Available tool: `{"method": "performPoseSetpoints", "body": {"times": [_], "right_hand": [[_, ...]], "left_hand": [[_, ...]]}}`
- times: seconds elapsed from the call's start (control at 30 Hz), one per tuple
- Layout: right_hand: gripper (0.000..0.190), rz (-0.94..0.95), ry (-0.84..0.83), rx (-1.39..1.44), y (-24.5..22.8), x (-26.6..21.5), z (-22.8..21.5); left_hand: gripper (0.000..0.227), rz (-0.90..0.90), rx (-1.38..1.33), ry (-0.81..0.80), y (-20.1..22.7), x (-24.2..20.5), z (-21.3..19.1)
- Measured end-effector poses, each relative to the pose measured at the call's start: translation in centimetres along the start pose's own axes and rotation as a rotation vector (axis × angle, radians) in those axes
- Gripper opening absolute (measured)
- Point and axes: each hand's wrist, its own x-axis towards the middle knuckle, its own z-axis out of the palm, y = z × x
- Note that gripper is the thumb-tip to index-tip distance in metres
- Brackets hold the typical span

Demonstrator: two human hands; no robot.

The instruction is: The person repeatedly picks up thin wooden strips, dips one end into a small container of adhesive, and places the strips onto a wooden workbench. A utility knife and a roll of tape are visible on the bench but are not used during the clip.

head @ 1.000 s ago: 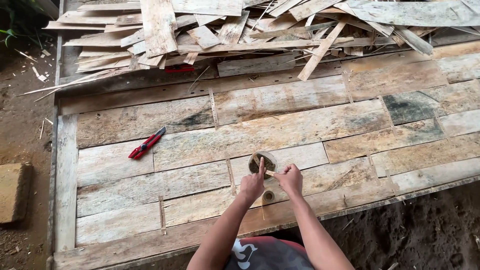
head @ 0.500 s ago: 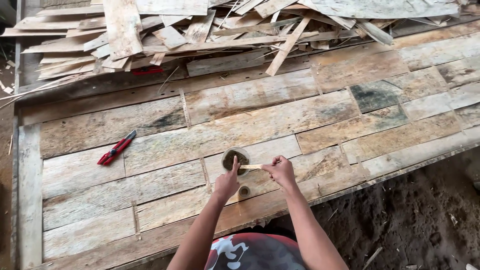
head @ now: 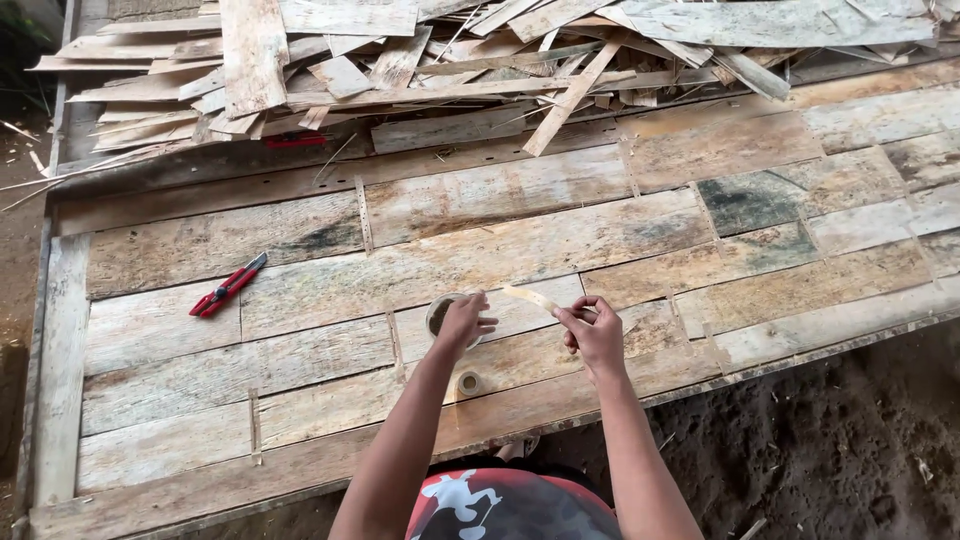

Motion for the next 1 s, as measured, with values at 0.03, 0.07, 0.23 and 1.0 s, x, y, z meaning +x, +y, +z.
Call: {"method": "performPoseSetpoints", "body": {"times": [0.03, 0.07, 0.23, 1.0], "right_hand": [[0.032, -0.003, -0.006, -0.002, 0.1, 0.2, -0.4], [0.033, 0.001, -0.009, 0.003, 0.3, 0.4, -0.9], [0.033, -0.004, -0.006, -0.006, 0.6, 1.0, -3.2], [0.026, 0.370, 0.320, -0.051, 12.7, 11.2, -11.3]], "left_hand": [[0.065, 0.004, -0.004, 0.003, 0.7, -0.6, 0.9], [0.058, -0.006, -0.025, -0.011, 1.2, -1.2, 1.9], [0.051, -0.062, -0.124, -0.031, 1.0, -0.6, 5.0], [0.016, 0.204, 0.750, -0.012, -1.6, 14.2, 16.9]]}}
